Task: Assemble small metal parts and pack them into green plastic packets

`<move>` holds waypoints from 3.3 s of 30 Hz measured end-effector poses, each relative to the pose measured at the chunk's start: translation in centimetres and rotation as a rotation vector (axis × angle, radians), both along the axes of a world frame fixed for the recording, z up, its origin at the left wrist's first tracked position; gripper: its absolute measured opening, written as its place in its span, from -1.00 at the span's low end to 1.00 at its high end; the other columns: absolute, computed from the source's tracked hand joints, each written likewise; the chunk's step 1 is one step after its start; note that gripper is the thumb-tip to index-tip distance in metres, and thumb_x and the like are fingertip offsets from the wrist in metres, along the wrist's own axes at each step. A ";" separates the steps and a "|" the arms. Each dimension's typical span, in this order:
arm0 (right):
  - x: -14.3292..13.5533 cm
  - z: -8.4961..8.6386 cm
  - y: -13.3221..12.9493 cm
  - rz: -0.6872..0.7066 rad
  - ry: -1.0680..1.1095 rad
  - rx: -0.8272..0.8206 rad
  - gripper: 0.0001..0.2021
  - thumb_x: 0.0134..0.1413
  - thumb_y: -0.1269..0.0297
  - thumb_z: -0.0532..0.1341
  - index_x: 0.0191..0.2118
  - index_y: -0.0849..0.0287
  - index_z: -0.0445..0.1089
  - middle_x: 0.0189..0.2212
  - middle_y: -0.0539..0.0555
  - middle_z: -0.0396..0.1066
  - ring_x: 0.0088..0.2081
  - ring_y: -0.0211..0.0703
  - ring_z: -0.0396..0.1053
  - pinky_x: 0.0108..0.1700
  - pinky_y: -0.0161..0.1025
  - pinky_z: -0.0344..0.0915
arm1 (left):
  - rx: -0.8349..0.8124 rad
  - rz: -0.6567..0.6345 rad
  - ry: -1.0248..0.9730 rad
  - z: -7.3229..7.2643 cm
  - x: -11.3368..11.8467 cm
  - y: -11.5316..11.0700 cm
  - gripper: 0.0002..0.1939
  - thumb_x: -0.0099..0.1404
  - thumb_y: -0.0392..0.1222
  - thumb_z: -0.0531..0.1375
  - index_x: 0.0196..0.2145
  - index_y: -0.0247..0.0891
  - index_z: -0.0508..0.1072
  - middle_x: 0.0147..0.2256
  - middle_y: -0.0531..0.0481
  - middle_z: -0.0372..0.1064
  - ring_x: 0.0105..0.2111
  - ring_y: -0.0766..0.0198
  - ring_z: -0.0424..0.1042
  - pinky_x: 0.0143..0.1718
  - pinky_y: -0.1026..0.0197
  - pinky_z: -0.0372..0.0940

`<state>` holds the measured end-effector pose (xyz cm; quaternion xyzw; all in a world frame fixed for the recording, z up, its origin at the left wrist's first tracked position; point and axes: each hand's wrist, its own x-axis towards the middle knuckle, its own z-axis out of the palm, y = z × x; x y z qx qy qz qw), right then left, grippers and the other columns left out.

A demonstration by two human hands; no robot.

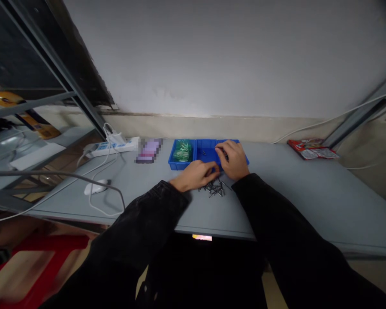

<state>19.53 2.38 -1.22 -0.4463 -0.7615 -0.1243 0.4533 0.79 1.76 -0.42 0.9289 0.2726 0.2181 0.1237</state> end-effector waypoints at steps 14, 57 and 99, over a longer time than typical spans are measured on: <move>-0.7 0.2 -0.7 0.073 0.031 0.076 -0.67 0.41 0.19 0.07 -0.43 0.16 0.28 -0.46 0.02 0.33 -0.39 -0.18 0.22 -0.25 -0.18 0.11 | 0.017 0.195 -0.359 -0.2 -0.1 0.4 -0.79 0.50 -0.06 0.09 -0.12 -0.25 0.39 -0.57 0.18 0.24 -0.59 0.39 0.22 -0.45 0.30 0.15; -1.2 -0.2 -1.0 0.157 0.053 -0.013 -0.83 0.41 0.29 0.05 -0.12 0.19 0.36 -0.30 0.09 0.42 -0.29 -0.15 0.38 -0.19 -0.19 0.32 | 0.071 0.238 -0.506 0.2 -0.4 0.9 -0.78 0.49 -0.09 0.10 -0.21 -0.27 0.46 -0.35 0.00 0.50 -0.39 0.32 0.43 -0.35 0.25 0.31; -0.8 0.0 -0.9 0.154 0.039 -0.001 -0.80 0.42 0.28 0.03 -0.15 0.17 0.38 -0.28 0.09 0.42 -0.25 -0.14 0.40 -0.17 -0.19 0.33 | 0.098 0.267 -0.487 0.1 -0.5 1.0 -0.78 0.50 -0.11 0.10 -0.23 -0.25 0.47 -0.40 0.04 0.50 -0.43 0.33 0.43 -0.35 0.25 0.29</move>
